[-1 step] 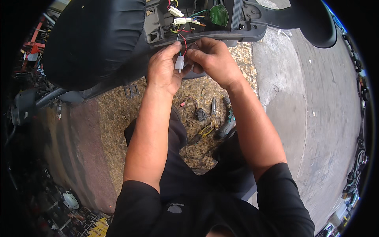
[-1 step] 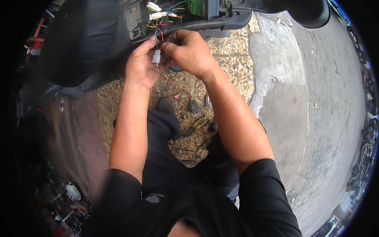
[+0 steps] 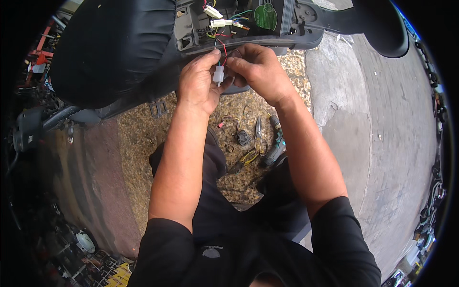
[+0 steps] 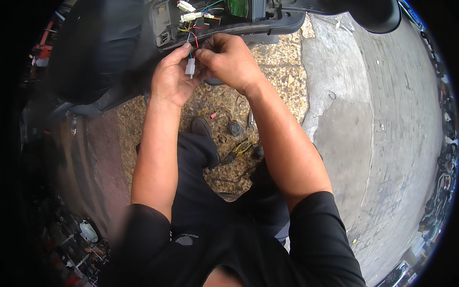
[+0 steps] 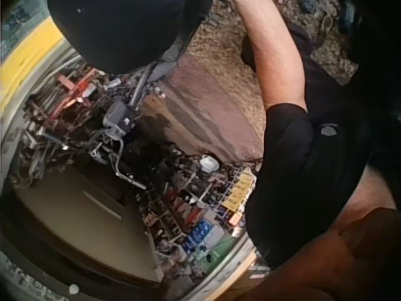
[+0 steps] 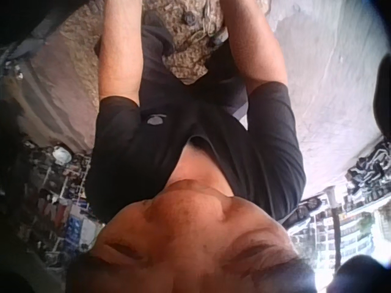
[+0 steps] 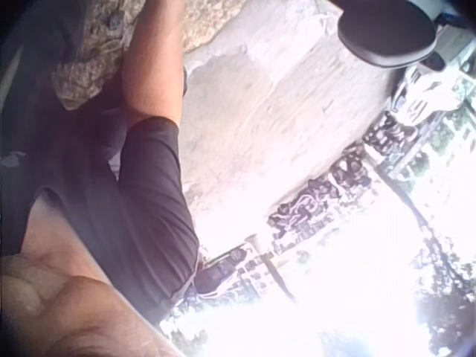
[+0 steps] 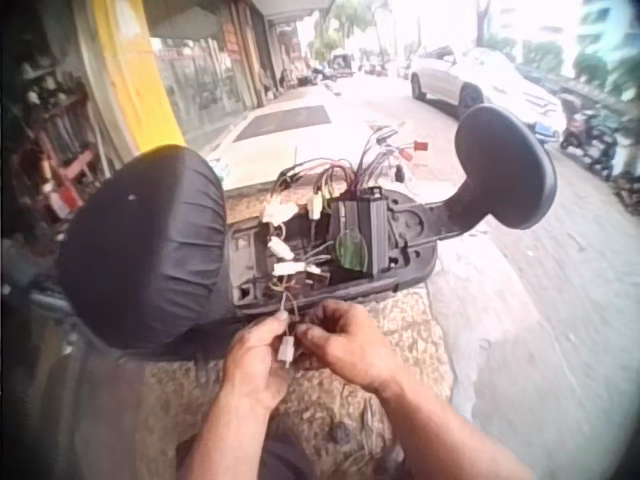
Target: The person repairs the wiring under the seat of an electric scooter. They use pliers to strip and twist wires, then wrap the connections with electrical tape. The work is performed in a workshop setting with tools and parts visible nearby.
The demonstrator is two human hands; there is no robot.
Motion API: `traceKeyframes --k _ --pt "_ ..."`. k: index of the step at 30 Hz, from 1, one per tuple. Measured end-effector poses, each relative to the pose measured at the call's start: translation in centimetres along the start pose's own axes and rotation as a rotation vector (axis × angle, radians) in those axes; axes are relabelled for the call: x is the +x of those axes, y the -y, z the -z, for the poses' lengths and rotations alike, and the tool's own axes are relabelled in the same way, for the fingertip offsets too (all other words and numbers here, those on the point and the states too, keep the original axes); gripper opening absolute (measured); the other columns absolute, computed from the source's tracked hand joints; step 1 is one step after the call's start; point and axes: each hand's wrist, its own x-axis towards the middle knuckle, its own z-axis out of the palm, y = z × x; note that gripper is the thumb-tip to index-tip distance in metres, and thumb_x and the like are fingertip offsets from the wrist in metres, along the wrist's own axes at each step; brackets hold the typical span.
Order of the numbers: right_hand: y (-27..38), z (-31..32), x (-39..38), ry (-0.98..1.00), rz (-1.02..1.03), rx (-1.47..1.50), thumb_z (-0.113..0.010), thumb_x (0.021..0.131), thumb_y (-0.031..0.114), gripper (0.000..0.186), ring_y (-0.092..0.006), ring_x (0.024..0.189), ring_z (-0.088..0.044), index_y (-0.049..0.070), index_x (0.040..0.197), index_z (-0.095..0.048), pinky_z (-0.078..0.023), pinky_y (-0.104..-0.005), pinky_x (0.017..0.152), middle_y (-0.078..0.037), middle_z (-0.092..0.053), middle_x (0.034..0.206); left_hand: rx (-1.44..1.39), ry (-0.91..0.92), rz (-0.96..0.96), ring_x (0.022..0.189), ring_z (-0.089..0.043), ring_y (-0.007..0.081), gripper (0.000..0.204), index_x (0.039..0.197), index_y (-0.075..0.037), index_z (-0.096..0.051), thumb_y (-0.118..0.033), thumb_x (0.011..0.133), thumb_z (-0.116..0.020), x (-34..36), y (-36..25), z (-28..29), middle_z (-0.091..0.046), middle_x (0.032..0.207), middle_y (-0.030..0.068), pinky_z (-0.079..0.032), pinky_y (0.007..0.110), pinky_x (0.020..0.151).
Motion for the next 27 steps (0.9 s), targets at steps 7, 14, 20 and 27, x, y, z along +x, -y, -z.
traceKeyframes --k 7,14,20,27 --pt "-0.1 0.5 -0.5 -0.001 0.020 -0.082 -0.066 0.091 0.013 0.012 -0.0092 0.060 -0.058 0.001 0.092 -0.064 -0.048 -0.0245 0.058 -0.004 -0.066 0.077 0.234 -0.023 -0.120 0.078 -0.063 0.0163 0.014 0.103 -0.005 -0.062 -0.015 0.093 -0.063 -1.5 -0.2 -0.1 -0.067 0.093 0.0048 -0.052 0.036 0.073" --pt "-0.9 1.7 -1.2 0.218 -0.164 -0.133 -0.066 0.091 0.012 0.015 -0.0116 0.070 -0.061 -0.001 0.098 -0.062 -0.051 -0.0252 0.065 -0.005 -0.064 0.082 0.365 -0.118 -0.322 0.070 -0.062 0.0125 0.030 0.110 0.006 -0.054 -0.002 0.085 -0.068 -2.0 -0.2 -0.6 -0.065 0.087 0.0094 -0.049 0.026 0.059" --pt "-0.7 1.7 -1.0 -0.072 -0.028 -0.040 -0.068 0.091 0.012 0.017 -0.0114 0.067 -0.060 -0.001 0.100 -0.061 -0.050 -0.0256 0.061 -0.005 -0.064 0.083 0.703 -0.175 -0.566 0.066 -0.059 0.0100 0.032 0.107 -0.001 -0.057 -0.002 0.079 -0.073 -2.2 0.2 -1.0 -0.064 0.086 0.0050 -0.049 0.027 0.058" --pt "-0.5 0.8 0.1 -0.108 0.068 -0.004 -0.061 0.096 0.008 0.009 -0.0095 0.064 -0.060 0.001 0.091 -0.062 -0.049 -0.0244 0.059 -0.004 -0.064 0.077 0.896 -0.117 -0.657 0.063 -0.059 0.0096 0.020 0.103 -0.001 -0.066 0.001 0.083 -0.068 -2.0 0.1 -1.3 -0.064 0.089 0.0076 -0.047 0.027 0.055"
